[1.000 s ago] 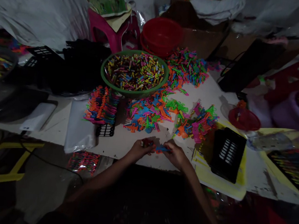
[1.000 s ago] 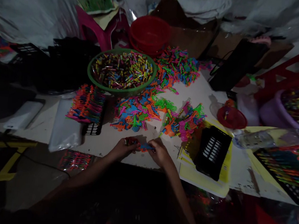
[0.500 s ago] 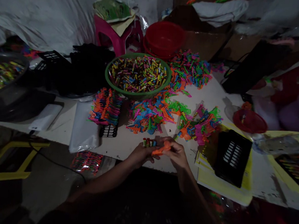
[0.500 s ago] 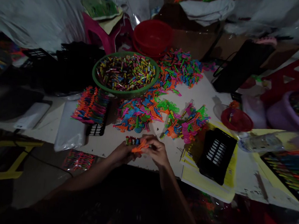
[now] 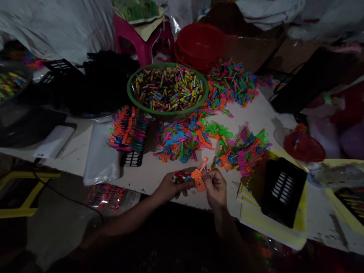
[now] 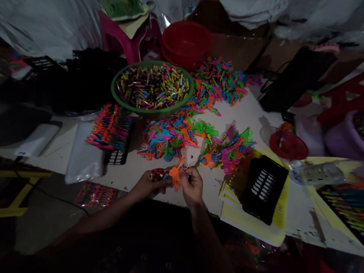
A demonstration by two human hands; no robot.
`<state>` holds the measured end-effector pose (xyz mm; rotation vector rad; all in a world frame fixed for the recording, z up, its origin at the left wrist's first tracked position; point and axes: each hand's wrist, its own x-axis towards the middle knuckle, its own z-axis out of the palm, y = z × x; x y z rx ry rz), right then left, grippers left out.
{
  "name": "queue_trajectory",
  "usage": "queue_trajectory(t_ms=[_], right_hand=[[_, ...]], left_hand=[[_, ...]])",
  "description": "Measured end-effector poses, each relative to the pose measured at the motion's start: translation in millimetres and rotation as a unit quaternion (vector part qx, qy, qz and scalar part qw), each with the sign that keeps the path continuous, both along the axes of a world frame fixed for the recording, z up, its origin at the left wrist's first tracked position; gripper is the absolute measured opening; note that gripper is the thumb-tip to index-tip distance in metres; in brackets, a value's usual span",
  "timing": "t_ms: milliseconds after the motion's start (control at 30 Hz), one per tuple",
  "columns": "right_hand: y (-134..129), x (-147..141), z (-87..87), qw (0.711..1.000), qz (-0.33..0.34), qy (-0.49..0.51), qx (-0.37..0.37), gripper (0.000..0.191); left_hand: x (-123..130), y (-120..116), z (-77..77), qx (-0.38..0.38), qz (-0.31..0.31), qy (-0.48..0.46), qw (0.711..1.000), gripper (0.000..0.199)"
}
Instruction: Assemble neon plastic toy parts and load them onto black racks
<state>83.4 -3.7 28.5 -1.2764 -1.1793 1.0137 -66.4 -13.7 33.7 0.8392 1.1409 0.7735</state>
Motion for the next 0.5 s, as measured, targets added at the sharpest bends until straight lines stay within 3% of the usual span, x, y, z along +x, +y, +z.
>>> queue_trajectory(t_ms=[133, 267, 333, 433, 500], right_hand=[[-6.6, -8.0, -1.0, 0.999, -0.031, -0.024, 0.021, 0.027], [-14.1, -27.9, -13.7, 0.992, -0.111, -0.029, 0.055, 0.027], [-11.6, -27.5, -18.2, 0.991, -0.121, -0.034, 0.045, 0.028], [5.5, 1.5, -16.8, 0.991, -0.108, -0.083, 0.001, 0.029], [23.3, 32.2, -12.5, 0.971, -0.151, -0.183, -0.009, 0.028]], left_hand=[[3.2, -4.1, 3.4, 0.016, -0.005, 0.024, 1.000, 0.039], [14.8, -12.2, 3.3, 0.097, 0.071, 0.047, 0.992, 0.031], [18.3, -14.3, 2.5, 0.116, 0.088, 0.055, 0.988, 0.031], [13.8, -9.7, -2.3, 0.066, 0.100, 0.046, 0.992, 0.033], [4.6, -1.6, -8.6, 0.002, 0.127, 0.035, 0.991, 0.031]])
